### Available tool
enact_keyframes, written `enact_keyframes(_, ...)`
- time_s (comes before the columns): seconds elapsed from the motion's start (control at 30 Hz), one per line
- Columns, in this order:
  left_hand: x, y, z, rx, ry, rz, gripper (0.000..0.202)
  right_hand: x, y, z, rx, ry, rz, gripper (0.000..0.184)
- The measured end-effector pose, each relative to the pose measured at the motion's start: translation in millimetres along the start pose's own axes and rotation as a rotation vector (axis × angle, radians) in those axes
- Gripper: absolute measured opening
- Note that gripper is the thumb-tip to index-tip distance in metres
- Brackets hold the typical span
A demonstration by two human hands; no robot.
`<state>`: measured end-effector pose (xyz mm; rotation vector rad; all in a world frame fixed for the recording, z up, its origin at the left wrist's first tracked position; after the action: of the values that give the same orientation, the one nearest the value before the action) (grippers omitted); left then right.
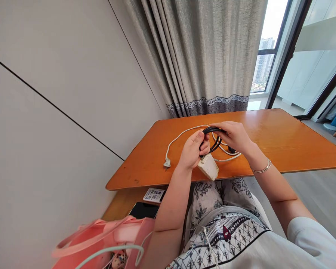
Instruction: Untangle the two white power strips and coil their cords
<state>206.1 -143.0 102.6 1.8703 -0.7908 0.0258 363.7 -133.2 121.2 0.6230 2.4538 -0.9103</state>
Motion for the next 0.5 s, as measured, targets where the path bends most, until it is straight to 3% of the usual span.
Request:
enact_keyframes(0.17,0.7,0.7,1.4,-0.070,-0.048,0.062,0.041,-3.6,-1.4,-2.5,0.034,-0.038,-0.121,0.024)
enact_keyframes(0.37,0.4,0.6,2.7,-0.162,-0.100,0.132,0.036,-3.3,11.8,-6.2,0.203,-0.355,-0.455,0.033)
enact_keyframes(0.5,2.0,-2.0,2.7,-0.238,-0.080,0.167,0.041,1.4,22.8,-6.9,0.254,-0.348,-0.583,0.044)
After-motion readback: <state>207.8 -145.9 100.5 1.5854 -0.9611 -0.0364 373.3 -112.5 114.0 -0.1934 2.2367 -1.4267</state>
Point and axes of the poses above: each hand's wrist, its own z-axis away from the middle knuckle, its own x-axis out of the palm, y = z × x, the point moved 3 cm from there along -z, towards the middle knuckle, and after that the axes turned 9 degrees about x, right-handed, at the moved point
